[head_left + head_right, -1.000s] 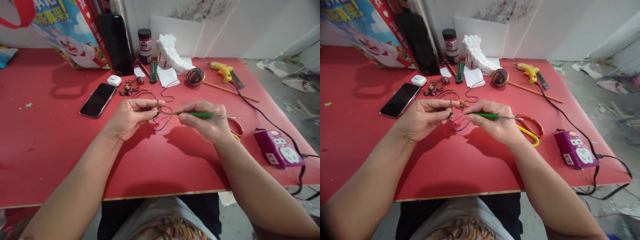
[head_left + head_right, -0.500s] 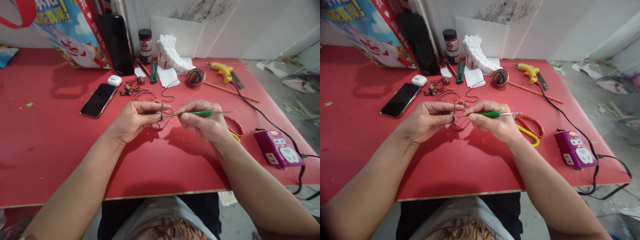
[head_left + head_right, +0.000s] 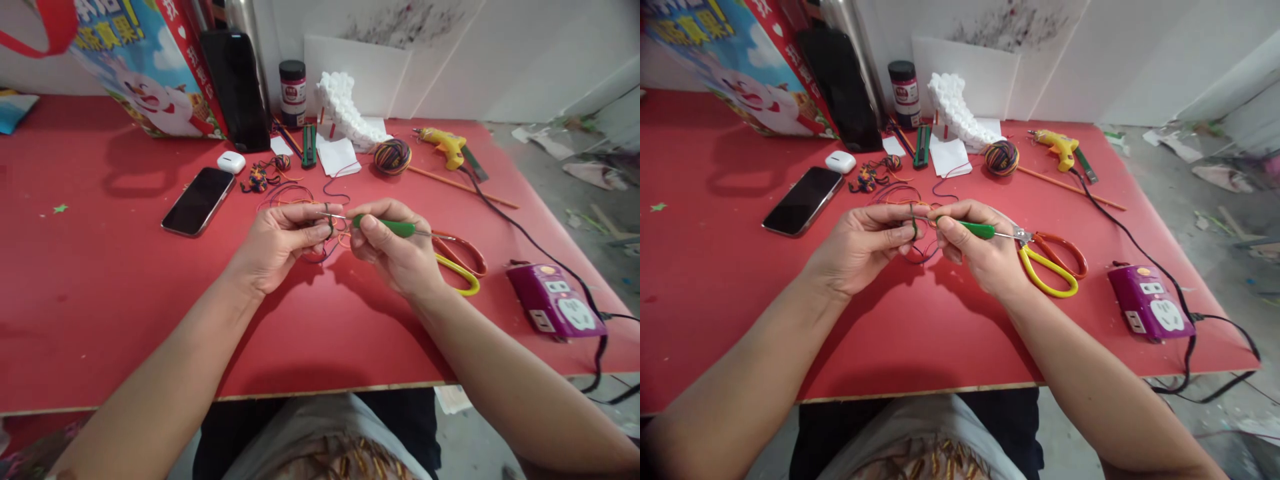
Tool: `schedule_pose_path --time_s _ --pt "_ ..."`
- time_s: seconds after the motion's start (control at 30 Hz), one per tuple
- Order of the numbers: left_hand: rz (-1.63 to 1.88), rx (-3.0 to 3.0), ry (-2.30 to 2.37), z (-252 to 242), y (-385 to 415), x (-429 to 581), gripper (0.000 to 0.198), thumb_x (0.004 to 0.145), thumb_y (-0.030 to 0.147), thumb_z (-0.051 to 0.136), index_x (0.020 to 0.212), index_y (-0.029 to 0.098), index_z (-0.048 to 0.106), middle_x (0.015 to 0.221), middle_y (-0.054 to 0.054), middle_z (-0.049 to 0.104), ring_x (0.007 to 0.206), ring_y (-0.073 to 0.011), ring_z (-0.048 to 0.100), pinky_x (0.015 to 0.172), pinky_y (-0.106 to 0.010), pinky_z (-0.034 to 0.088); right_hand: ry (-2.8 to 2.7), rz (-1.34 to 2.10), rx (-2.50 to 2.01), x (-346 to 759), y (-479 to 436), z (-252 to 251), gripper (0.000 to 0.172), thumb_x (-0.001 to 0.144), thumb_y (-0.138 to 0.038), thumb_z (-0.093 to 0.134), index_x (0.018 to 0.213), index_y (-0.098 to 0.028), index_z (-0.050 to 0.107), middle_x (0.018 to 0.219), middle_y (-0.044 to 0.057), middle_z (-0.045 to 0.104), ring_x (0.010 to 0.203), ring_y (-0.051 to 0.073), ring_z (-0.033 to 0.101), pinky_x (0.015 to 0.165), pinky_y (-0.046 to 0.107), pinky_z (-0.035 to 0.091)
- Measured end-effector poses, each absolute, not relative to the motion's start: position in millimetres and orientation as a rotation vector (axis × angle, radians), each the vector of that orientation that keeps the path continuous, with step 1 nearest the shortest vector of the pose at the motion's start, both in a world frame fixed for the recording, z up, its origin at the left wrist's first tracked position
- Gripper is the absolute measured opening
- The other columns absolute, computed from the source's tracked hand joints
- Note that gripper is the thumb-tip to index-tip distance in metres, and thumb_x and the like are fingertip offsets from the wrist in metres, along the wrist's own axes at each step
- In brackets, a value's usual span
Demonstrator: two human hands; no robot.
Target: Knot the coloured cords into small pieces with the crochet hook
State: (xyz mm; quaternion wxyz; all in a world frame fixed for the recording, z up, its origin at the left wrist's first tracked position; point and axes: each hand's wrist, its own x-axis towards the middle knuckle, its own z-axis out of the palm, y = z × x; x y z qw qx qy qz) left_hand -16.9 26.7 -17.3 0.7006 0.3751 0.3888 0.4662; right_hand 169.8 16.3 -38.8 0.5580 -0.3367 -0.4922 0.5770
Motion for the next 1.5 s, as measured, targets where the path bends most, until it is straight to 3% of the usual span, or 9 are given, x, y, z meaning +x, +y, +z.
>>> schedule_pose_path --time_s 0.3,0.57,0.8,1.1,1.23,1.3,1.4,1.5 --pt "1.037 1.012 0.951 -17 23 -13 0.028 0.067 0.010 0.090 0.093 0.017 0.089 0.079 -0.004 0.075 0.071 -0.0128 0.067 0.068 -0.026 0.057 -1.165 1.407 -0.827 186 22 -35 0.025 0.077 -0.039 0.091 0.082 -0.017 0.080 0.053 -0.004 0.055 0.043 0.007 0.036 0.042 0.023 0.025" --pt "0.967 1.442 1.015 -21 23 -15 0.018 0.073 0.009 0.080 0.086 0.020 0.087 0.081 -0.004 0.072 0.079 -0.0171 0.066 0.078 -0.030 0.056 -1.333 1.467 -0.935 205 28 -36 0.021 0.081 -0.033 0.087 0.079 -0.014 0.081 0.051 -0.003 0.053 0.044 0.006 0.036 0.043 0.023 0.021" --pt "0.940 1.556 1.021 -28 25 -16 0.024 0.075 0.009 0.075 0.091 0.021 0.088 0.082 -0.004 0.072 0.076 -0.0170 0.065 0.075 -0.030 0.052 -1.426 1.394 -0.972 209 29 -34 0.011 0.082 -0.023 0.082 0.079 -0.013 0.082 0.053 -0.003 0.056 0.048 0.006 0.041 0.046 0.023 0.024" --pt "0.962 1.423 1.039 -22 23 -11 0.027 0.069 0.003 0.073 0.087 0.019 0.087 0.079 -0.003 0.075 0.070 -0.0154 0.067 0.068 -0.027 0.055 -1.575 1.212 -1.003 206 27 -29 0.014 0.082 -0.027 0.082 0.077 -0.015 0.080 0.060 -0.001 0.062 0.054 0.010 0.049 0.052 0.026 0.036" --pt "0.991 1.305 1.055 -19 22 -9 0.010 0.084 0.018 0.077 0.081 0.017 0.086 0.067 -0.003 0.072 0.058 -0.0128 0.062 0.059 -0.025 0.053 -1.662 1.070 -0.971 202 25 -28 0.012 0.085 -0.024 0.080 0.076 -0.017 0.078 0.064 -0.001 0.064 0.059 0.012 0.051 0.058 0.028 0.041" --pt "1.007 1.260 1.071 -21 24 -9 0.017 0.088 0.029 0.079 0.076 0.018 0.085 0.061 -0.004 0.071 0.054 -0.0123 0.061 0.058 -0.025 0.052 -1.720 0.997 -0.960 201 24 -28 0.012 0.088 -0.023 0.078 0.077 -0.018 0.077 0.067 0.000 0.067 0.061 0.013 0.054 0.060 0.029 0.043" --pt "0.996 1.169 1.085 -26 27 -11 0.010 0.079 0.027 0.088 0.081 0.018 0.086 0.063 -0.005 0.074 0.054 -0.0127 0.063 0.059 -0.025 0.054 -1.804 0.905 -0.941 200 23 -29 0.012 0.091 -0.025 0.077 0.081 -0.019 0.078 0.075 0.003 0.072 0.066 0.015 0.059 0.064 0.031 0.047" --pt "0.992 1.081 1.059 -30 30 -13 0.016 0.070 0.020 0.094 0.085 0.016 0.087 0.065 -0.004 0.076 0.055 -0.0119 0.064 0.059 -0.024 0.055 -1.845 0.849 -0.922 199 22 -30 0.015 0.094 -0.029 0.075 0.083 -0.019 0.079 0.078 0.004 0.075 0.068 0.016 0.062 0.067 0.031 0.050"
